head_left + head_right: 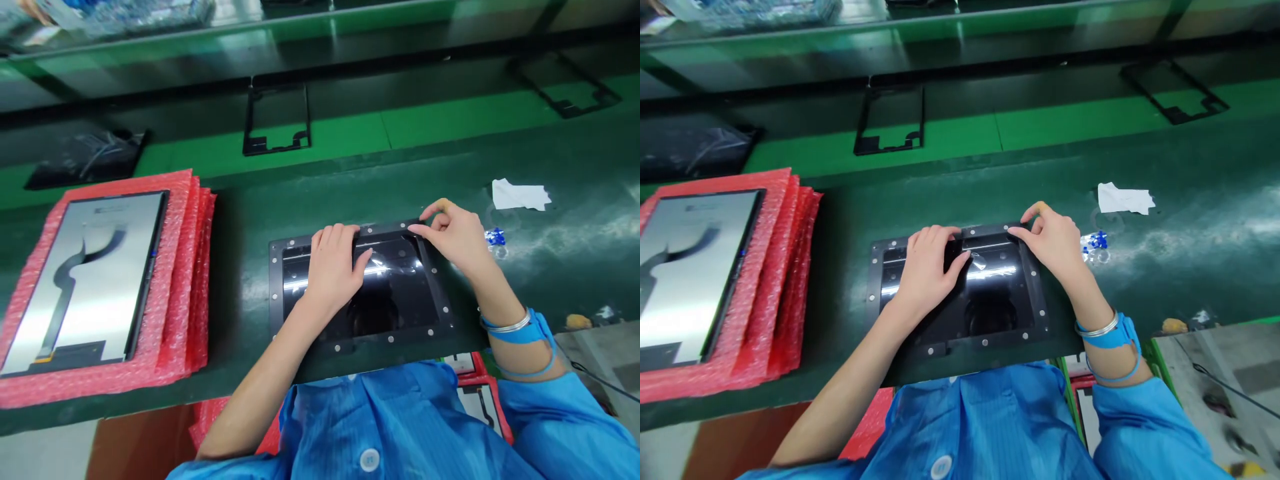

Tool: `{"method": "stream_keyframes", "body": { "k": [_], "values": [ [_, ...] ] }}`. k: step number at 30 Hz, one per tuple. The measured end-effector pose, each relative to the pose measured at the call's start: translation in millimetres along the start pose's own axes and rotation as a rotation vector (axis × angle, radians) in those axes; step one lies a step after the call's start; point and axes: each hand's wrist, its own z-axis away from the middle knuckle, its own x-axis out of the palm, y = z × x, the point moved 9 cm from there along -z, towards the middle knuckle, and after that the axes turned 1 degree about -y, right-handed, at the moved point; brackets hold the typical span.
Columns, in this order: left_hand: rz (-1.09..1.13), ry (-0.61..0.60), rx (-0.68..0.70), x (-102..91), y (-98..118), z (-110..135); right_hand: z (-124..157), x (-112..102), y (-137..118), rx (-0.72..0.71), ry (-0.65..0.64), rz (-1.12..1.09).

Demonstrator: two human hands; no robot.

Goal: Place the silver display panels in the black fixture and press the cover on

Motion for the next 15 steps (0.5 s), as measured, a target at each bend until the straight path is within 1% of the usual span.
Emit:
{"method": "stream_keyframes", "body": {
  "k": [2,6,8,9,10,11,12,13,14,15],
  "values": [
    [0.081,0.069,0.001,-8.0,0,-1,1,8,0,-0.021,-0.069,-0.144],
    [0.199,0.249,0.025,-37.5,4,4,7,25,-4,-0.033,-0.258,-0.364],
    [0.246,0.295,0.033,-52.6,0,12,11,31,-8,-0.029,-0.323,-0.443],
    [0.258,0.326,0.018,-61.0,-6,17,13,33,-9,-0.027,-0.338,-0.485],
    [0.269,0.377,-0.022,-70.4,-17,24,15,34,-11,-0.027,-0.339,-0.522],
    [0.294,0.438,-0.094,-79.3,-32,32,16,35,-12,-0.029,-0.329,-0.553],
    [0.351,0.489,-0.194,-85.4,-50,40,17,35,-13,-0.032,-0.312,-0.578],
    [0.448,0.511,-0.308,-86.1,-70,49,18,34,-13,-0.036,-0.294,-0.598],
    [0.582,0.498,-0.420,-80.8,-88,56,19,34,-14,-0.041,-0.279,-0.615],
    [0.734,0.459,-0.518,-71.3,-101,62,19,33,-14,-0.045,-0.264,-0.630]
  ]
}}
